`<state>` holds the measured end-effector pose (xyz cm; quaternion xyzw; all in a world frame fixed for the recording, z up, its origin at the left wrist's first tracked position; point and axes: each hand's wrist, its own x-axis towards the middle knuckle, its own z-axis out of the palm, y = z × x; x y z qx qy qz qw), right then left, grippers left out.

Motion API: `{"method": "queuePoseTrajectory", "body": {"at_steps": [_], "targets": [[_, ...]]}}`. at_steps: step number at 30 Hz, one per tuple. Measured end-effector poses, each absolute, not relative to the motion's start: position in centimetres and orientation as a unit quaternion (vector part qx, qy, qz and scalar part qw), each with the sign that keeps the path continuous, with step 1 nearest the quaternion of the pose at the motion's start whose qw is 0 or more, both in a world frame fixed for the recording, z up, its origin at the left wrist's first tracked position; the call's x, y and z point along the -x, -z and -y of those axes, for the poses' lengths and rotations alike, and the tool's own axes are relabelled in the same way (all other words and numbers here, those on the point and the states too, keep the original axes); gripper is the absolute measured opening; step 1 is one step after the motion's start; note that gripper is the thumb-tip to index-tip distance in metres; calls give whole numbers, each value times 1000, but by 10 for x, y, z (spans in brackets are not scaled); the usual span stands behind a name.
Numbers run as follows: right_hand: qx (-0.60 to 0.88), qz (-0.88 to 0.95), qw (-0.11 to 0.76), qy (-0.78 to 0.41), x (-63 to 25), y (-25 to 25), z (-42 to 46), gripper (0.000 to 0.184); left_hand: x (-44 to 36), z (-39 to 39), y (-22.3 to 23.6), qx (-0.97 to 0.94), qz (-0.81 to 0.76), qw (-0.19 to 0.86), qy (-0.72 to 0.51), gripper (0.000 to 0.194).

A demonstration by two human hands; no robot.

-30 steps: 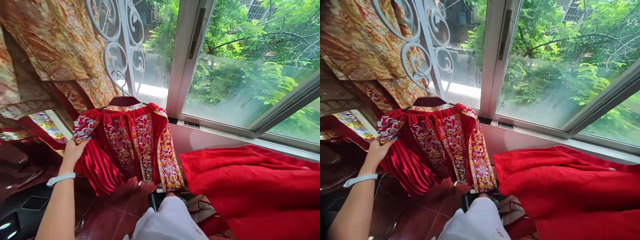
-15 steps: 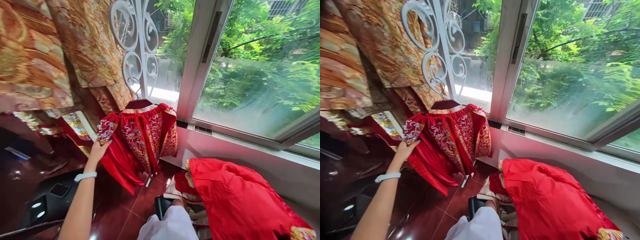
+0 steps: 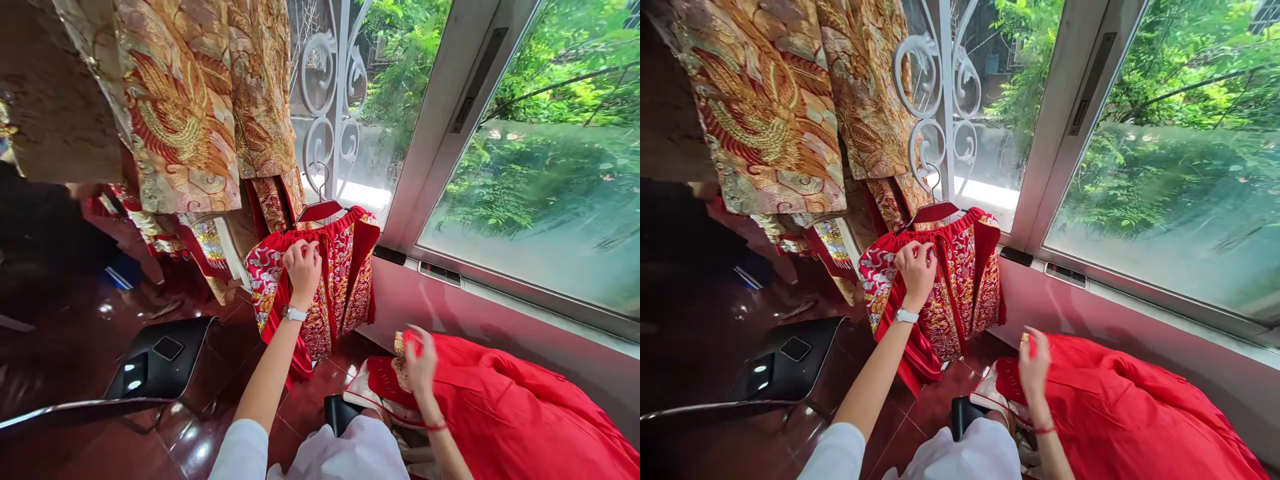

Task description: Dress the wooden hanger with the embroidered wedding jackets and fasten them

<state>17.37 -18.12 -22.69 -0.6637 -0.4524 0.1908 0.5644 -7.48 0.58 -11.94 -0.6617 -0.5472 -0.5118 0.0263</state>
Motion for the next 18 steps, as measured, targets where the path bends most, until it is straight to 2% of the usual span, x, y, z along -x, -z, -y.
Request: {"method": "queuePoseTrajectory", "body": {"at_steps": [2, 5, 9, 13, 18], "targets": [[601, 513, 560, -249, -133, 211, 137, 29, 68, -13, 119, 676, 547, 45, 492, 27], [515, 592, 536, -313, -76, 168, 74, 39, 64, -19, 122, 652, 582, 48, 484, 31], [532, 663, 473, -231, -34, 121, 8, 37, 71, -24, 126, 655, 590, 20, 472, 36], [609, 650, 426, -158, -19, 109, -28, 30, 78, -27, 128, 683, 574, 38, 450, 39], [590, 638, 467, -163, -16, 109, -47, 19, 77, -25, 130, 697, 589, 88, 400, 42]]}}
